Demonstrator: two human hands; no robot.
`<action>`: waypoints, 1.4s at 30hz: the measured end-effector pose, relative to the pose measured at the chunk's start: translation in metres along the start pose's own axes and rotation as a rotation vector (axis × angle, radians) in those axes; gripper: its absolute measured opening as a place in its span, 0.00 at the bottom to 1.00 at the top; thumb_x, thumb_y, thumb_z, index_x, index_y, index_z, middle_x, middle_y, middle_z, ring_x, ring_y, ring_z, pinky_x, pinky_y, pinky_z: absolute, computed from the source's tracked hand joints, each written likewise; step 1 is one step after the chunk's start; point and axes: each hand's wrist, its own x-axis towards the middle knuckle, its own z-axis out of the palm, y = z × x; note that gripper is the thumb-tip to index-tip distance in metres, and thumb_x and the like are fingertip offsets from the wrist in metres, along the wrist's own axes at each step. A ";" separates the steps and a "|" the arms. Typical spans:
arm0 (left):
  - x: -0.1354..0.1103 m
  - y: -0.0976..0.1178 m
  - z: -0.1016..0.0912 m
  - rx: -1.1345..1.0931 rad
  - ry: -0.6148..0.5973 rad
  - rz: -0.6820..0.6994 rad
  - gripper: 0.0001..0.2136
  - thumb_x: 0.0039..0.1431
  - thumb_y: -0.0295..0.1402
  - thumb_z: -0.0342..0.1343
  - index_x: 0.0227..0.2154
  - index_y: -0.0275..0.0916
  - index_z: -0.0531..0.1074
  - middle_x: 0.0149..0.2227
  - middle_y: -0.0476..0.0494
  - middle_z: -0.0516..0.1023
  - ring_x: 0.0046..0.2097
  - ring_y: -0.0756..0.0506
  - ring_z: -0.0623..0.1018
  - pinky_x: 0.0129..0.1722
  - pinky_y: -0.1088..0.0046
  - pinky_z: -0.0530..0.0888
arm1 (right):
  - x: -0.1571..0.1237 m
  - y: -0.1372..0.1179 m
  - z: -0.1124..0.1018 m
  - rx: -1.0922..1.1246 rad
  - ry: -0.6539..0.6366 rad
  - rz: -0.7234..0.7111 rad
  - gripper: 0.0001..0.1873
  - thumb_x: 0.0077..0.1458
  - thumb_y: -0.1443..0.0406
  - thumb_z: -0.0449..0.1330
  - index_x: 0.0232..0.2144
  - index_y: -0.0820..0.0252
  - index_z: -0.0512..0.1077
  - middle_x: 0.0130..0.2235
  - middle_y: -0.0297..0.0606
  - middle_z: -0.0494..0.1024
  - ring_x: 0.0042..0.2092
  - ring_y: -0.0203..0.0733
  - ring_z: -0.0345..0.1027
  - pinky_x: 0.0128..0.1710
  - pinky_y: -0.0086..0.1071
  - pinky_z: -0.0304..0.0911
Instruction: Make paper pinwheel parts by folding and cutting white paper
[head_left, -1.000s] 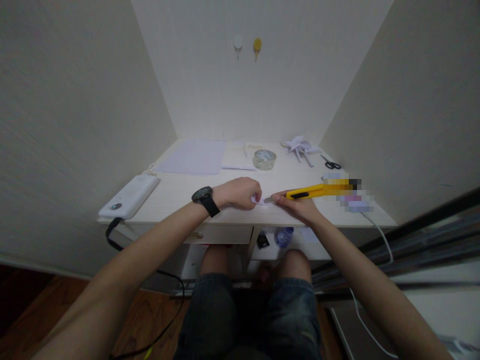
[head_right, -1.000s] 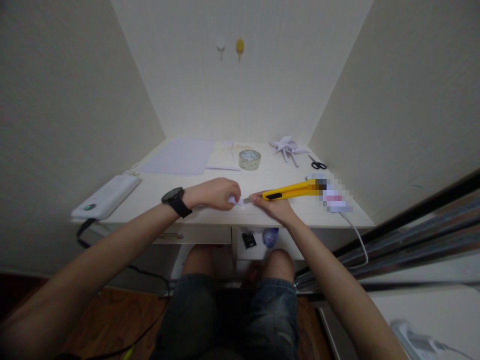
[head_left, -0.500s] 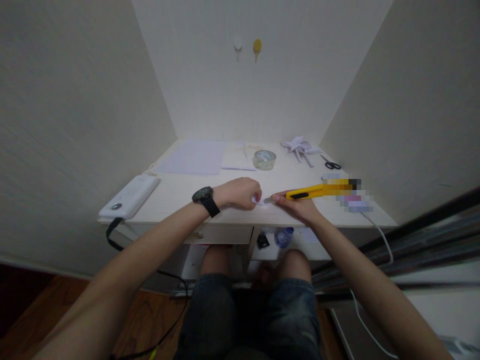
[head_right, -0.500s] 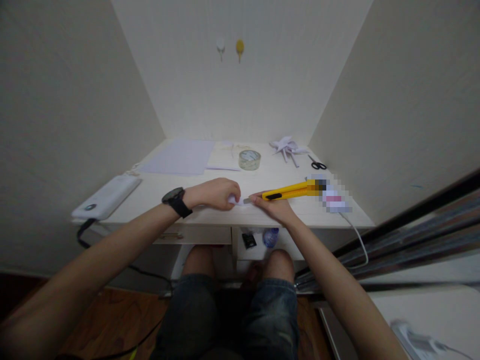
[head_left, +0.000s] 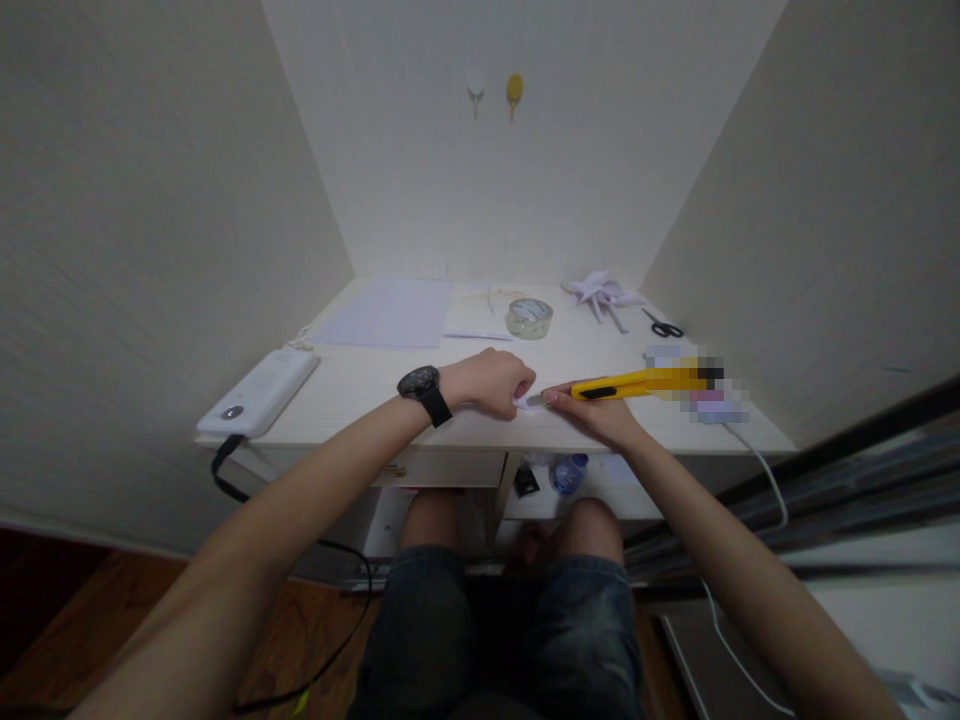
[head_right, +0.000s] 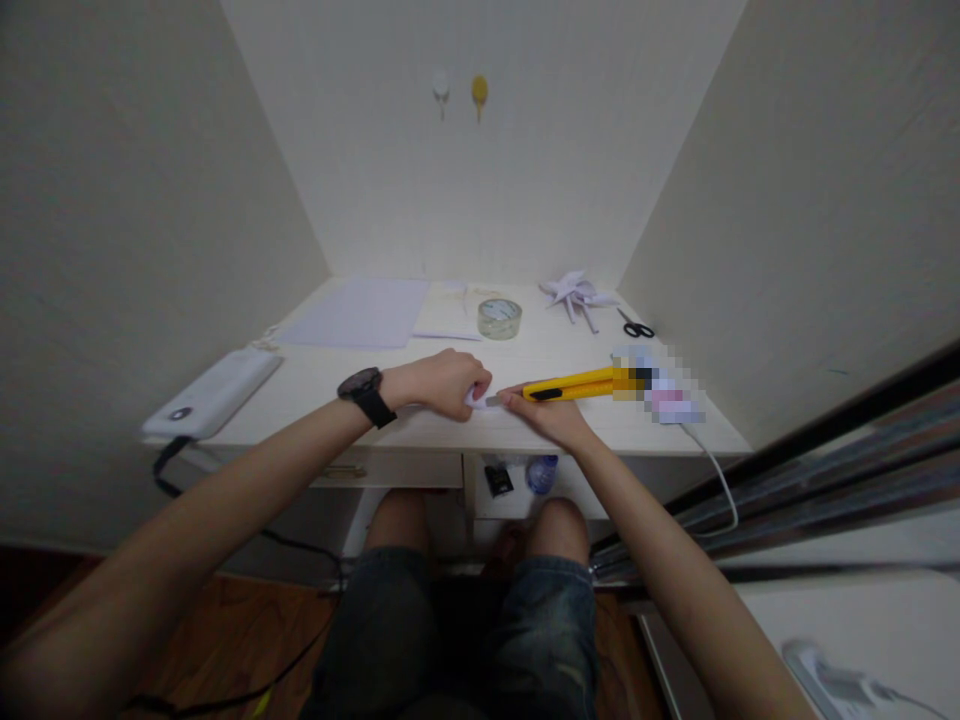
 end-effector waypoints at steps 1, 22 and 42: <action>0.002 0.001 -0.002 0.008 -0.019 -0.019 0.14 0.44 0.36 0.59 0.36 0.41 0.75 0.35 0.42 0.79 0.37 0.40 0.77 0.35 0.67 0.67 | 0.000 0.000 0.000 -0.003 -0.001 0.004 0.18 0.51 0.49 0.65 0.35 0.54 0.83 0.36 0.38 0.84 0.42 0.50 0.75 0.45 0.40 0.67; 0.044 -0.024 -0.017 -0.333 -0.410 -0.052 0.19 0.42 0.38 0.63 0.40 0.37 0.78 0.39 0.44 0.81 0.40 0.43 0.76 0.41 0.70 0.70 | -0.001 -0.002 0.000 -0.035 -0.009 0.001 0.16 0.52 0.50 0.64 0.36 0.52 0.83 0.36 0.36 0.84 0.40 0.48 0.76 0.44 0.39 0.69; 0.060 -0.023 -0.016 -0.351 -0.498 -0.107 0.08 0.38 0.34 0.61 0.25 0.37 0.79 0.27 0.46 0.79 0.33 0.44 0.73 0.35 0.70 0.69 | -0.001 -0.004 -0.002 -0.043 -0.025 0.009 0.17 0.51 0.50 0.64 0.35 0.53 0.83 0.36 0.38 0.84 0.40 0.48 0.76 0.42 0.39 0.69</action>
